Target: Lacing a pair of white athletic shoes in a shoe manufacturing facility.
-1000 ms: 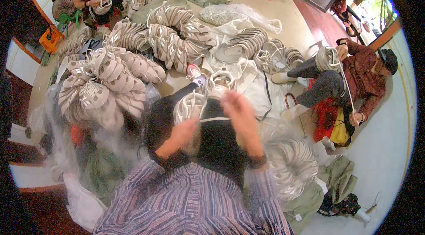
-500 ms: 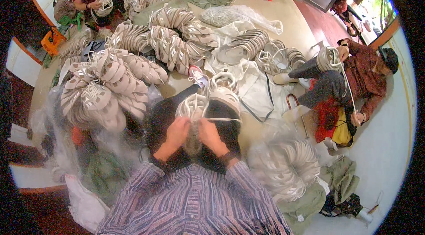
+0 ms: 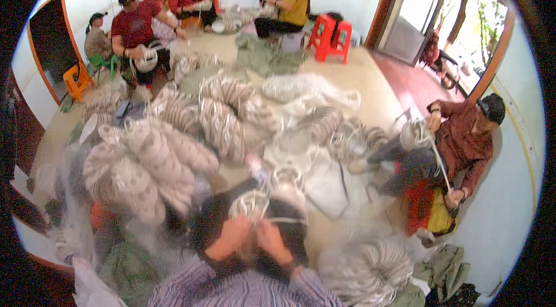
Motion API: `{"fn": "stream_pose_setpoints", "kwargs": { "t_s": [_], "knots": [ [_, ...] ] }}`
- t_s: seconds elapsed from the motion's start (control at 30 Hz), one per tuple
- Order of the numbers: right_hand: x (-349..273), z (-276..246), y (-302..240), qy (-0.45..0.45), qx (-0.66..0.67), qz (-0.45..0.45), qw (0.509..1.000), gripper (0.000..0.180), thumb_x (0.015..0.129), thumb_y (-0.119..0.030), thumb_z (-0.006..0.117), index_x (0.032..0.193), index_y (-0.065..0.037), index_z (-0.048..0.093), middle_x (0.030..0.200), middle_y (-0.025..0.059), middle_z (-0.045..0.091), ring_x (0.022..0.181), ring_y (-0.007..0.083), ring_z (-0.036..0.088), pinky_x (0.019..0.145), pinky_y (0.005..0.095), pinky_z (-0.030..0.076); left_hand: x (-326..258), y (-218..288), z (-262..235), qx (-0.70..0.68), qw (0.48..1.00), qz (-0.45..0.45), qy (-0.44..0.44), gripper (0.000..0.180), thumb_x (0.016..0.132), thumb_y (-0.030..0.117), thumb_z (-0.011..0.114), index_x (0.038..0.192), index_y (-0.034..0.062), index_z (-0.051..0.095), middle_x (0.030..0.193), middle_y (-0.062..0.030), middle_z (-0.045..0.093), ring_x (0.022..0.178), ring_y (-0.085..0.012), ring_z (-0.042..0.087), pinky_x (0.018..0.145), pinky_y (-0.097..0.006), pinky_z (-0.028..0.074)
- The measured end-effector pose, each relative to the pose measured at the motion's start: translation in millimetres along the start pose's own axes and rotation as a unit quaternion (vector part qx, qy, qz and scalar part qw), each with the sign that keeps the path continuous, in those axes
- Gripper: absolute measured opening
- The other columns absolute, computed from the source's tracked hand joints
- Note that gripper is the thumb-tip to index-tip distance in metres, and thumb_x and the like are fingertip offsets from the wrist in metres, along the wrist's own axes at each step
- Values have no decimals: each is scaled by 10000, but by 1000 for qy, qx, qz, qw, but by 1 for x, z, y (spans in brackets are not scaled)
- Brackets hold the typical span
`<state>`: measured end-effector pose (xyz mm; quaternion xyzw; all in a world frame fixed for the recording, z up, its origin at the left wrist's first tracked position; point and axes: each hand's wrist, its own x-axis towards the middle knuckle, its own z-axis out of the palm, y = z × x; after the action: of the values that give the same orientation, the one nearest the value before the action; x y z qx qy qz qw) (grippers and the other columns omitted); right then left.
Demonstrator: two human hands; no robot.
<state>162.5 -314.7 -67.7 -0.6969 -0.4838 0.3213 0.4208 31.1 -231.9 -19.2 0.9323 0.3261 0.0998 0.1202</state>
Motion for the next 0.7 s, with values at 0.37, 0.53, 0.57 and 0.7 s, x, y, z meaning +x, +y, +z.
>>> {"fn": "stream_pose_setpoints", "kwargs": {
  "t_s": [0.37,0.53,0.57,0.7],
  "knots": [
    [-2,-14,-30,-71,56,98,991,227,872,-59,511,1078,38,509,737,92,586,587,123,591,502,262,504,0,-14,-27,-31,994,13,-104,170,754,137,580,863,17,530,804,-145,559,693,-322,605,587,-405,490],
    [0,-7,-3,-72,10,41,997,251,878,-78,513,1110,17,514,744,78,587,603,113,591,513,256,501,-3,-21,-32,-82,992,32,-94,215,822,246,571,875,46,514,789,-142,538,721,-346,579,616,-428,465],
    [1,-5,-2,-73,-10,19,997,252,879,-82,512,1114,10,516,747,74,584,606,113,592,516,256,500,-2,-19,-29,-78,992,29,-93,215,822,246,571,875,46,514,789,-142,538,721,-346,579,616,-428,465],
    [0,1,10,-90,6,27,996,250,880,-89,512,1113,2,520,731,62,583,599,113,577,529,251,499,5,-4,-27,-65,997,17,-32,255,802,262,548,748,26,630,816,-189,600,751,-361,618,625,-438,495]
  ]
}}
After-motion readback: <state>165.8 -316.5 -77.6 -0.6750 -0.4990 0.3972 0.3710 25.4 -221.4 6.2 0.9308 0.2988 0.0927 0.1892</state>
